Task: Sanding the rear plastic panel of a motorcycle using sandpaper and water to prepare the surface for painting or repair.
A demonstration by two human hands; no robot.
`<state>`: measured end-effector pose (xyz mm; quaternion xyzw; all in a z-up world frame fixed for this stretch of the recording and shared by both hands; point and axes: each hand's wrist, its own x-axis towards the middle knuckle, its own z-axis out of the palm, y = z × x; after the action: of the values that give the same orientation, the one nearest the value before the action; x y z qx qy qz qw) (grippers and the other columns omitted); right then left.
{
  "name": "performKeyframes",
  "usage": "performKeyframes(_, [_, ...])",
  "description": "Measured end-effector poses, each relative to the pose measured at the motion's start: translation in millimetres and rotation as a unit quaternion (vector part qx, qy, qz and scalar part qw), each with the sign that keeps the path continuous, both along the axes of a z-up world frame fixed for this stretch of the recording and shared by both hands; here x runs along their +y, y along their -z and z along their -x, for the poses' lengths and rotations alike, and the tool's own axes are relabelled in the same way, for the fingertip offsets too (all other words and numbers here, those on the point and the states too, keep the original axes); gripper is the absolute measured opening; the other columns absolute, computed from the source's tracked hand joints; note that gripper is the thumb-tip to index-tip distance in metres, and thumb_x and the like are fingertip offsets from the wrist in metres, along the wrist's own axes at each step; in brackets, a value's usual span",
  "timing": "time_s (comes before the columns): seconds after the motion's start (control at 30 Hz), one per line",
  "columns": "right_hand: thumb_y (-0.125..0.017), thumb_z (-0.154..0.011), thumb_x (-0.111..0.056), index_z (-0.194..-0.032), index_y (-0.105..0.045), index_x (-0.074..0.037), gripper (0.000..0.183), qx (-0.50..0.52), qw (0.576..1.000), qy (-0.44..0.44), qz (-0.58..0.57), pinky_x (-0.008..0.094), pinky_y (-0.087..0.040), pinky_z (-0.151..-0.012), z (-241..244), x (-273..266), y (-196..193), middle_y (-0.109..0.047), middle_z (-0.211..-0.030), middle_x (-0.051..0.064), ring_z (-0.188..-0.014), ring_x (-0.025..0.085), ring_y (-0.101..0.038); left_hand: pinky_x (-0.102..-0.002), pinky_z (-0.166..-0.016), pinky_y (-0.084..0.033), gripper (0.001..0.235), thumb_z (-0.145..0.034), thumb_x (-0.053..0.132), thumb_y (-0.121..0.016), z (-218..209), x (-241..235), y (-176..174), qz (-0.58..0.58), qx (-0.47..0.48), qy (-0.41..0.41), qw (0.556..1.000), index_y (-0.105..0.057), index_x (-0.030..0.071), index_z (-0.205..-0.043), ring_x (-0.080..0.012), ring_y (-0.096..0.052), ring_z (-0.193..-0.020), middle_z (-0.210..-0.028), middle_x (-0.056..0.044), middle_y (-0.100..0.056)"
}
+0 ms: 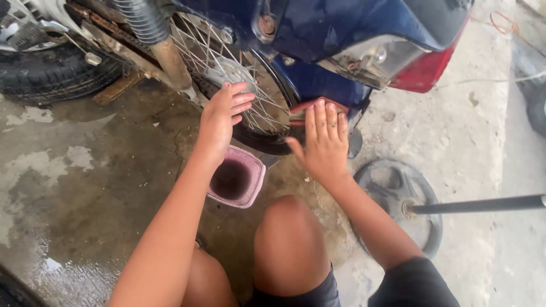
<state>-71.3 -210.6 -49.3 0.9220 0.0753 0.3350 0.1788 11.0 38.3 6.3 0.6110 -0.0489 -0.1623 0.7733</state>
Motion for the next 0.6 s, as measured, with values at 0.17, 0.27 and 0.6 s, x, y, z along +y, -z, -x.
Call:
performKeyframes(0.17, [-0.051, -0.1, -0.075, -0.161, -0.041, -0.007, 0.091, 0.014, 0.999, -0.003, -0.037, 0.052, -0.013, -0.127, -25.0, 47.7, -56.0, -0.034, -0.167, 0.015, -0.155, 0.032, -0.028, -0.052, -0.105, -0.042, 0.05, -0.109, 0.048, -0.038, 11.5, -24.0, 26.1, -0.046, -0.08, -0.036, 0.995, -0.06, 0.014, -0.139, -0.0324, -0.065, -0.123, -0.126, -0.014, -0.071])
performKeyframes(0.27, [-0.046, -0.101, -0.075, -0.159, -0.045, -0.007, 0.089, 0.02, 0.999, 0.003, -0.025, 0.05, -0.015, -0.127, -3.8, 29.5, -34.0, -0.037, -0.165, 0.015, -0.154, 0.032, -0.03, -0.049, -0.104, -0.047, 0.044, -0.107, 0.044, -0.044, 21.1, -14.6, 15.1, -0.102, -0.116, -0.047, 0.987, -0.066, 0.016, -0.134, -0.0283, -0.07, -0.116, -0.118, -0.011, -0.075])
performKeyframes(0.6, [-0.042, -0.104, -0.074, -0.161, -0.042, -0.009, 0.086, 0.017, 0.999, -0.028, -0.014, 0.047, -0.011, -0.128, -14.1, 35.3, -53.6, -0.035, -0.167, 0.01, -0.156, 0.028, -0.027, -0.047, -0.1, -0.052, 0.039, -0.108, 0.035, -0.048, 31.6, -26.3, 9.1, -0.109, -0.175, -0.058, 0.977, -0.067, 0.009, -0.13, -0.0336, -0.07, -0.114, -0.111, -0.017, -0.076])
